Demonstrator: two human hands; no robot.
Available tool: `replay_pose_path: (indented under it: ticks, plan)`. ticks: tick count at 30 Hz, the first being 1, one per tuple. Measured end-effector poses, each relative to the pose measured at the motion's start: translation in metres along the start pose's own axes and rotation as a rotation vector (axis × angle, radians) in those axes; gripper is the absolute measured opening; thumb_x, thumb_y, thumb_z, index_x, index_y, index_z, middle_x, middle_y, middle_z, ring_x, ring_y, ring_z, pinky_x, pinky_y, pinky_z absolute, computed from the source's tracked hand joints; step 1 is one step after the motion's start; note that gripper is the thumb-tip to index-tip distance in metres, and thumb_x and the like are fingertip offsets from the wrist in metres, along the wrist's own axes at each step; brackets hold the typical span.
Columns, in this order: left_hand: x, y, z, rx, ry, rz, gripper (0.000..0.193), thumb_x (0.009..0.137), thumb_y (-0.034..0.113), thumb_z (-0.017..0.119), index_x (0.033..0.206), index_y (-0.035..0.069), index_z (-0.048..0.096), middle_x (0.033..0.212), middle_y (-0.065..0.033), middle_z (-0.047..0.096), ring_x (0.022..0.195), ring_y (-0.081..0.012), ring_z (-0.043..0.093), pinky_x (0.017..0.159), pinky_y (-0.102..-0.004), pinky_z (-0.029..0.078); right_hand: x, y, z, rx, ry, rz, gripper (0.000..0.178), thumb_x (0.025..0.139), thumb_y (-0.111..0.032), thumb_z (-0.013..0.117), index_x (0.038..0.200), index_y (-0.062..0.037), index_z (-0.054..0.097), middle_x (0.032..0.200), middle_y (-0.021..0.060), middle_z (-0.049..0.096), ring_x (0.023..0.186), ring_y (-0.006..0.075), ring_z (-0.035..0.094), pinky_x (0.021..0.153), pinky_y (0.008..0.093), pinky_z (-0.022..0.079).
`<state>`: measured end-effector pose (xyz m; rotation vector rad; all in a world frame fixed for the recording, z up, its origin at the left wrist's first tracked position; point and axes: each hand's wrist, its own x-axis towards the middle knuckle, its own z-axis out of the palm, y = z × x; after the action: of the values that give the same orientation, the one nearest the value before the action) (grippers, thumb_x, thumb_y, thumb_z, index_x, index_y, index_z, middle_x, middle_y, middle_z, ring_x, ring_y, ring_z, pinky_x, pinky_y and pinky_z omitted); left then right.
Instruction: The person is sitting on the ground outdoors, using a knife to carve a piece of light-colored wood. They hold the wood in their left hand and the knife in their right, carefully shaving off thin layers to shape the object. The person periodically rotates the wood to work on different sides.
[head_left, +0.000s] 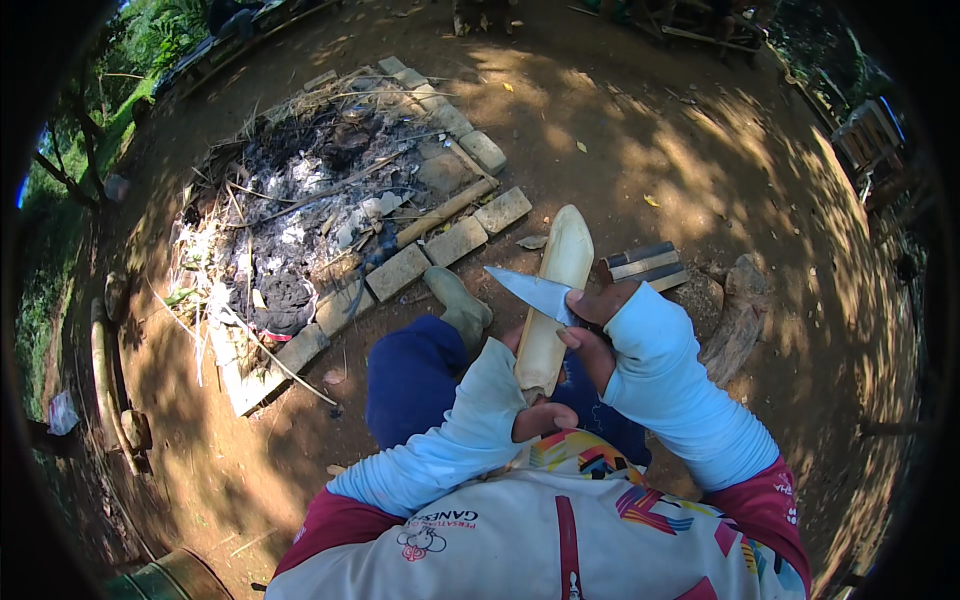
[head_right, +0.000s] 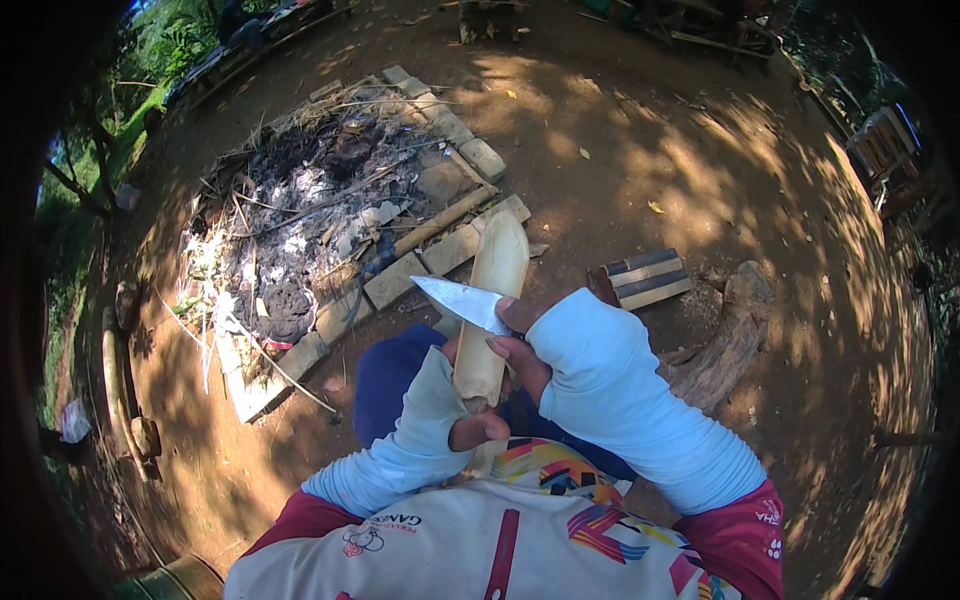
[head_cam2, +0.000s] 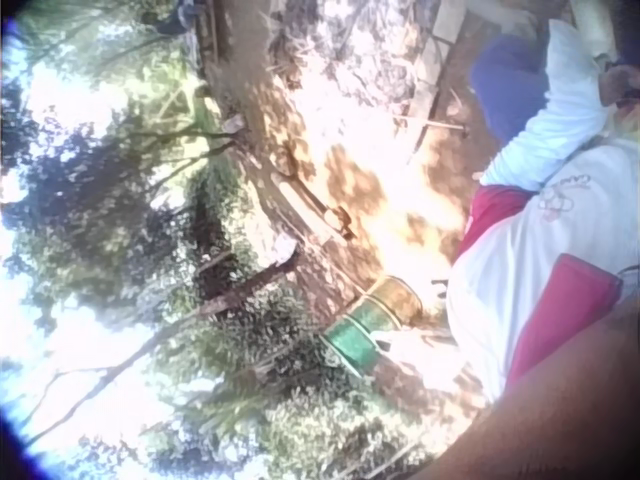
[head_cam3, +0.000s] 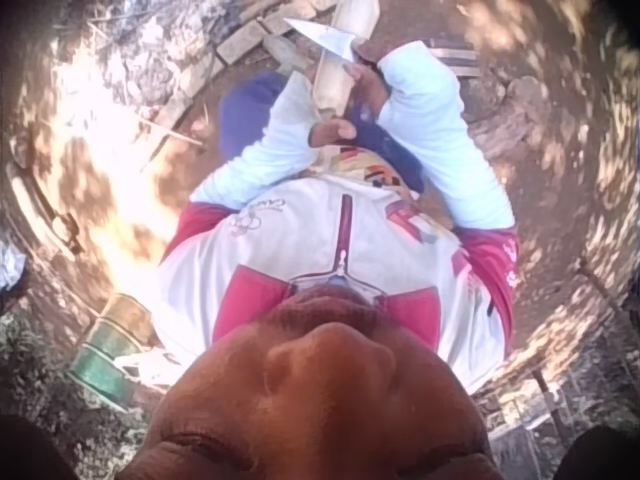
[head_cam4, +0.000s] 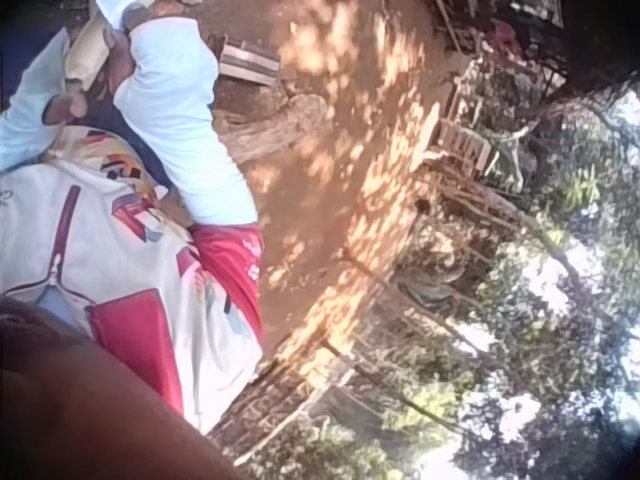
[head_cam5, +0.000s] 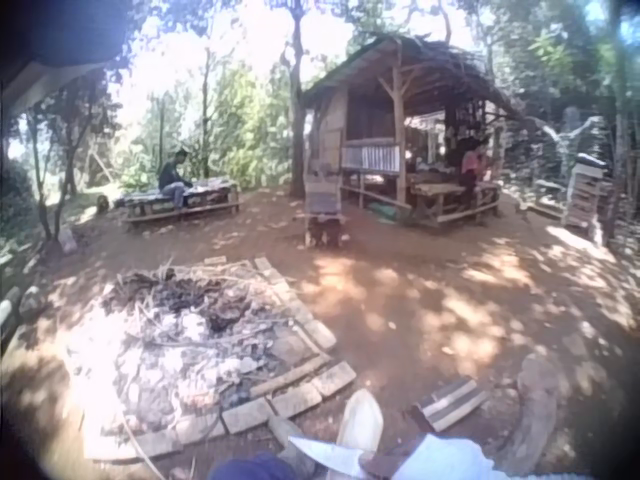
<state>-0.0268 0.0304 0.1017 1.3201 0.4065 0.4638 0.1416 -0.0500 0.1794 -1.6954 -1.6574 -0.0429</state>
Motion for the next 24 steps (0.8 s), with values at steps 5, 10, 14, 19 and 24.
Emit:
replay_pose_path:
  ticks: [5, 10, 14, 19, 24]
  plan:
    - [-0.004, 0.003, 0.007, -0.143, 0.054, -0.035, 0.087, 0.077, 0.060, 0.075, 0.133, 0.001, 0.043, 0.091, -0.0056, 0.060, 0.069, -0.0120, 0.058, 0.061, -0.0256, 0.049, 0.020, 0.020, -0.007, 0.097, 0.201, 0.166, 0.024, 0.087, -0.017, 0.073, 0.102, 0.0001, 0.065, 0.080, 0.0118, 0.064, 0.071, 0.0194, 0.064, 0.064, 0.0332, 0.050]
    - [-0.005, 0.018, -0.004, -0.289, 0.090, -0.060, 0.070, 0.097, 0.062, 0.042, 0.132, 0.001, 0.045, 0.088, -0.0085, 0.062, 0.059, -0.0131, 0.057, 0.054, -0.0265, 0.050, 0.018, 0.025, -0.010, 0.619, 0.208, 0.536, 0.045, 0.099, -0.041, 0.054, 0.120, -0.0018, 0.051, 0.077, 0.0042, 0.059, 0.052, 0.0054, 0.043, 0.048, 0.0199, 0.033]
    - [-0.005, 0.018, -0.011, -0.320, 0.069, -0.119, 0.072, 0.096, 0.062, 0.040, 0.132, 0.000, 0.044, 0.084, -0.0123, 0.063, 0.059, -0.0160, 0.060, 0.054, -0.0274, 0.051, 0.005, 0.018, 0.003, 0.782, 0.201, 0.621, 0.048, 0.100, -0.041, 0.051, 0.123, 0.0005, 0.047, 0.075, 0.0053, 0.057, 0.049, 0.0071, 0.044, 0.045, 0.0207, 0.034]
    - [-0.005, 0.014, -0.016, -0.367, 0.051, -0.142, 0.079, 0.094, 0.061, 0.043, 0.140, -0.003, 0.037, 0.082, -0.0157, 0.063, 0.057, -0.0193, 0.062, 0.054, -0.0295, 0.054, -0.004, 0.015, 0.012, 0.804, 0.148, 0.634, 0.051, 0.099, -0.042, 0.051, 0.125, 0.0019, 0.046, 0.074, 0.0063, 0.058, 0.048, 0.0078, 0.047, 0.044, 0.0203, 0.036]
    - [-0.007, 0.009, -0.016, -0.411, 0.057, -0.143, 0.079, 0.094, 0.060, 0.042, 0.140, -0.004, 0.036, 0.083, -0.0171, 0.063, 0.058, -0.0198, 0.062, 0.054, -0.0298, 0.053, -0.009, 0.011, 0.014, 0.804, 0.112, 0.641, 0.052, 0.099, -0.042, 0.051, 0.126, 0.0017, 0.045, 0.075, 0.0063, 0.058, 0.050, 0.0078, 0.048, 0.045, 0.0203, 0.037]
